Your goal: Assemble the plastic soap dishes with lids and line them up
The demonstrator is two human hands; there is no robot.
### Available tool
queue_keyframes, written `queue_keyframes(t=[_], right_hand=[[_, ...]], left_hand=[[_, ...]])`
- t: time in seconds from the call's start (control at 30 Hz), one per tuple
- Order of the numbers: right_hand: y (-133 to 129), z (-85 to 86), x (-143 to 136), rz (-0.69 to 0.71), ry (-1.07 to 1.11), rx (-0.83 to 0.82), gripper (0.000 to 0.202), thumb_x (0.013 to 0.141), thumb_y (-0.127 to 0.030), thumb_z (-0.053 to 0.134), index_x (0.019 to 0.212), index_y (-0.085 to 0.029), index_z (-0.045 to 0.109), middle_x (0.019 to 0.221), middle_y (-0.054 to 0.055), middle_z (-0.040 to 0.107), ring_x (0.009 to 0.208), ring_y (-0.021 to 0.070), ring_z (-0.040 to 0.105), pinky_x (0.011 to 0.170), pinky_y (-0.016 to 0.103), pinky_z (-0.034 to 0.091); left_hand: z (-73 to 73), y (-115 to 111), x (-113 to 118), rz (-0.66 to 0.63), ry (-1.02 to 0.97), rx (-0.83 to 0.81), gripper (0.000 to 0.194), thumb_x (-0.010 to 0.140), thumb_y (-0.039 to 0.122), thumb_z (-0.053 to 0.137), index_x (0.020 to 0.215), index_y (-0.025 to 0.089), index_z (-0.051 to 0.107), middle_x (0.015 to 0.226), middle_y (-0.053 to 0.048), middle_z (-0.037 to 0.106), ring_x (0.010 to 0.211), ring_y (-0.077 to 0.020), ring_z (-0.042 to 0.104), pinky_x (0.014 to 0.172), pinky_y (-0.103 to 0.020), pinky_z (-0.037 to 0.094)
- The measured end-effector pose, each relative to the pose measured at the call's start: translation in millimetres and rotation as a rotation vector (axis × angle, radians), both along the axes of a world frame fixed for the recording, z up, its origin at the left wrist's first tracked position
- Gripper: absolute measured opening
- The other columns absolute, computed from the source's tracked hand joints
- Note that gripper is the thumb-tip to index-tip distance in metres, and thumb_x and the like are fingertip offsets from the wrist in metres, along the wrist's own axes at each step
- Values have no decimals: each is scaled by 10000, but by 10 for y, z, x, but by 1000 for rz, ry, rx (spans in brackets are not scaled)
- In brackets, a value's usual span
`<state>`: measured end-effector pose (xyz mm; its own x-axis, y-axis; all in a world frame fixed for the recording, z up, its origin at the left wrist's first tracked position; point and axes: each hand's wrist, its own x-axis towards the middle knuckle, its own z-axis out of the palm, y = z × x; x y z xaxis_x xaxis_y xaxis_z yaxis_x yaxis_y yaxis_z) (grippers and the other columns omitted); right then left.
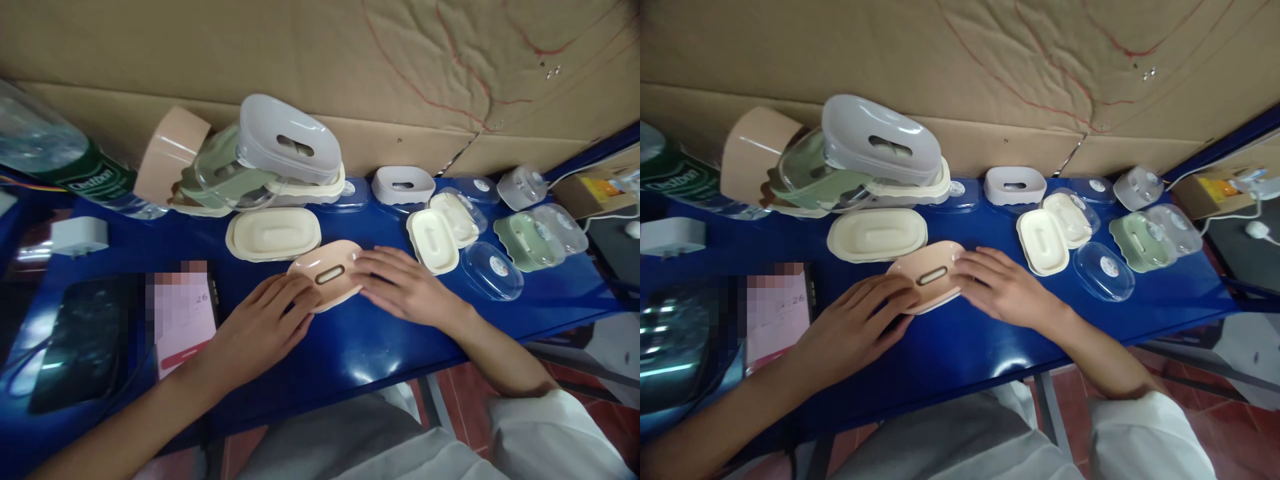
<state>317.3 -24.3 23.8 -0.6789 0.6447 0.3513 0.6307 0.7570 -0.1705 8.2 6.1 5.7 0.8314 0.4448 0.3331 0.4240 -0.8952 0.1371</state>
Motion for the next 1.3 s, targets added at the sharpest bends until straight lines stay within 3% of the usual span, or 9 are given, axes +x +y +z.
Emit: queue_keyframes(t=[0.2,0.5,0.73,0.87,0.93,1.07,1.17,1.23,1.3], right_hand=[[38,-32,27,-63,-94,-74,437,1079,-359,680,1467,-158,673,1577,173,623,1514,356,546,1216,566,533],[54,-48,-15,-68,-127,-137,512,1126,-296,572,1633,-245,528,1663,113,555,1589,313,472,1310,573,429],[134,79,557,-773,-154,-77,784,1077,-537,614,1737,-233,318,1752,229,369,1616,488,360,1245,787,334],[126,99,612,-470,-99,-265,623,1117,-478,537,1680,-235,428,1741,181,413,1606,368,430,1304,601,396],[115,155,633,-461,-60,-222,573,1133,-463,495,1665,-254,453,1751,144,408,1624,327,407,1333,553,364],[135,194,879,-952,-109,-84,709,1103,-517,542,1700,-170,378,1764,238,339,1657,403,312,1324,642,293],[195,117,1136,-1301,-147,-246,805,1067,-571,600,1706,-153,347,1723,311,363,1624,491,319,1265,792,202],[239,61,1266,-1375,-109,-345,795,1026,-590,663,1655,-167,423,1643,309,461,1538,473,440,1231,776,263],[276,27,1348,-1359,-39,-317,771,971,-587,741,1563,-143,527,1505,291,566,1399,390,563,1194,611,401]], left_hand=[[13,10,-7,18,-36,0,186,1049,152,591,1233,158,623,1291,-157,692,1262,-300,682,1134,-461,563],[17,-1,-30,4,6,-23,189,1056,192,656,1245,175,663,1289,-126,746,1317,-317,690,1118,-485,570],[-12,-38,-54,27,-47,-96,279,1048,136,604,1306,206,684,1458,-160,660,1401,-331,638,1170,-505,568],[-34,-34,-60,4,-23,-63,271,1036,117,607,1294,171,672,1452,-181,628,1392,-328,629,1213,-514,548],[-28,-27,-50,-5,-21,-56,259,1038,112,592,1282,157,667,1464,-190,612,1421,-332,607,1232,-520,536],[-12,-27,-31,-28,-23,-61,272,1038,92,556,1282,155,659,1460,-191,607,1454,-334,584,1253,-539,520],[-13,-40,-31,-46,-21,-82,322,1021,47,529,1297,157,652,1447,-185,608,1458,-328,583,1262,-545,511],[-15,-50,-32,-53,-17,-90,321,1019,40,519,1289,153,652,1466,-193,590,1478,-338,565,1253,-545,518],[-16,-57,-29,-42,-24,-89,273,1030,64,526,1253,154,655,1497,-204,564,1501,-347,546,1258,-553,510]])
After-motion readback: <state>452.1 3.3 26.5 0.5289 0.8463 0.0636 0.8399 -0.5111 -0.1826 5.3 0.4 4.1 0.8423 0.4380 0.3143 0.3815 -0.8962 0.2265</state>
